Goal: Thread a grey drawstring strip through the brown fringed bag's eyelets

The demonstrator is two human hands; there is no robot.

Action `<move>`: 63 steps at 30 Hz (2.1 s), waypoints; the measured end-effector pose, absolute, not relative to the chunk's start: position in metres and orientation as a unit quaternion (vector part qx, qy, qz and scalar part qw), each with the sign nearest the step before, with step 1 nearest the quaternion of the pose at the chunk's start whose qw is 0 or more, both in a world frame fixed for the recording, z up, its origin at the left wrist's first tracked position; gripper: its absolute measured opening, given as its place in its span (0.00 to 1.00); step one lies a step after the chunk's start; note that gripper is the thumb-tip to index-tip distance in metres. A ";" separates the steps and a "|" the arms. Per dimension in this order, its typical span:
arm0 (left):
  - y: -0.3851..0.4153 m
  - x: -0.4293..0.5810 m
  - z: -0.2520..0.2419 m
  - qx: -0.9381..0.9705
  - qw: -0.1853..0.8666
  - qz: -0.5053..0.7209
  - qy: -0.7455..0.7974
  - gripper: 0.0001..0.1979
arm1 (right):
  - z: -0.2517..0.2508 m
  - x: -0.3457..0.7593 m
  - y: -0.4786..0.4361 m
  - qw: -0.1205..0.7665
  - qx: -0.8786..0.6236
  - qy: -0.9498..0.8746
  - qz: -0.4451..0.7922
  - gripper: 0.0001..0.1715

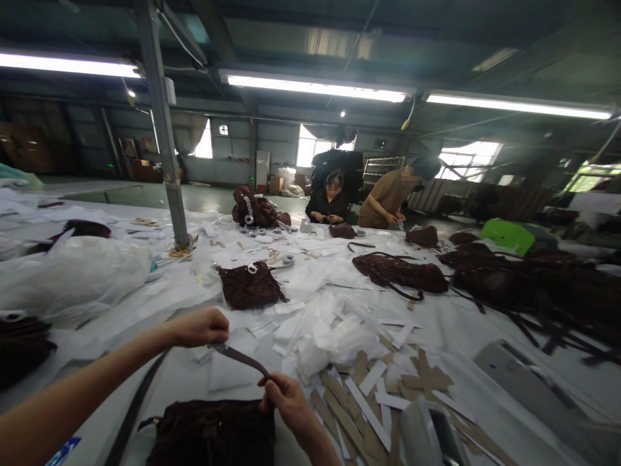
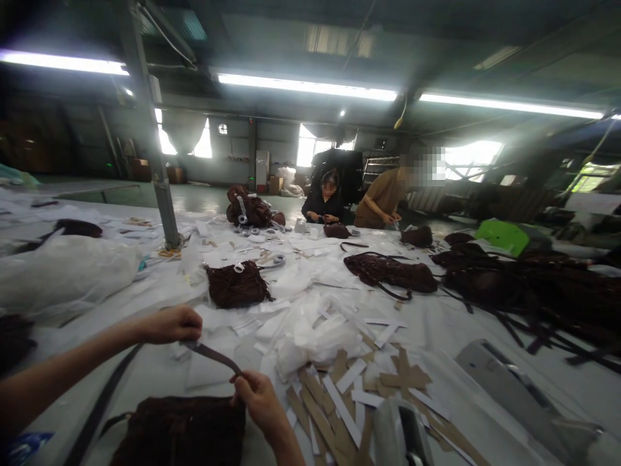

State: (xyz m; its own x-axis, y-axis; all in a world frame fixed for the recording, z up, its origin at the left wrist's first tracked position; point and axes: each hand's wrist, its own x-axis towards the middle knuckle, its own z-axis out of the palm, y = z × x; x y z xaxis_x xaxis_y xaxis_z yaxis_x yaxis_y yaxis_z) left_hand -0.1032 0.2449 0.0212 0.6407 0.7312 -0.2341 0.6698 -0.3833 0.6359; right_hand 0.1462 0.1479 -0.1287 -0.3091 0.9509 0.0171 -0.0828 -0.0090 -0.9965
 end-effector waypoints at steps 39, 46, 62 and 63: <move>0.198 -0.027 -0.032 0.863 0.336 -0.024 0.377 0.06 | -0.143 0.108 0.118 0.511 -0.497 -0.533 0.457 0.24; 0.197 -0.030 -0.038 0.861 0.341 -0.024 0.377 0.07 | -0.166 0.112 0.103 0.493 -0.478 -0.519 0.508 0.31; 0.194 -0.011 -0.049 0.840 0.393 -0.077 0.366 0.06 | -0.160 0.093 0.114 0.555 -0.532 -0.461 0.443 0.16; 0.192 -0.010 -0.051 0.837 0.399 -0.072 0.368 0.06 | -0.159 0.093 0.114 0.555 -0.532 -0.456 0.448 0.17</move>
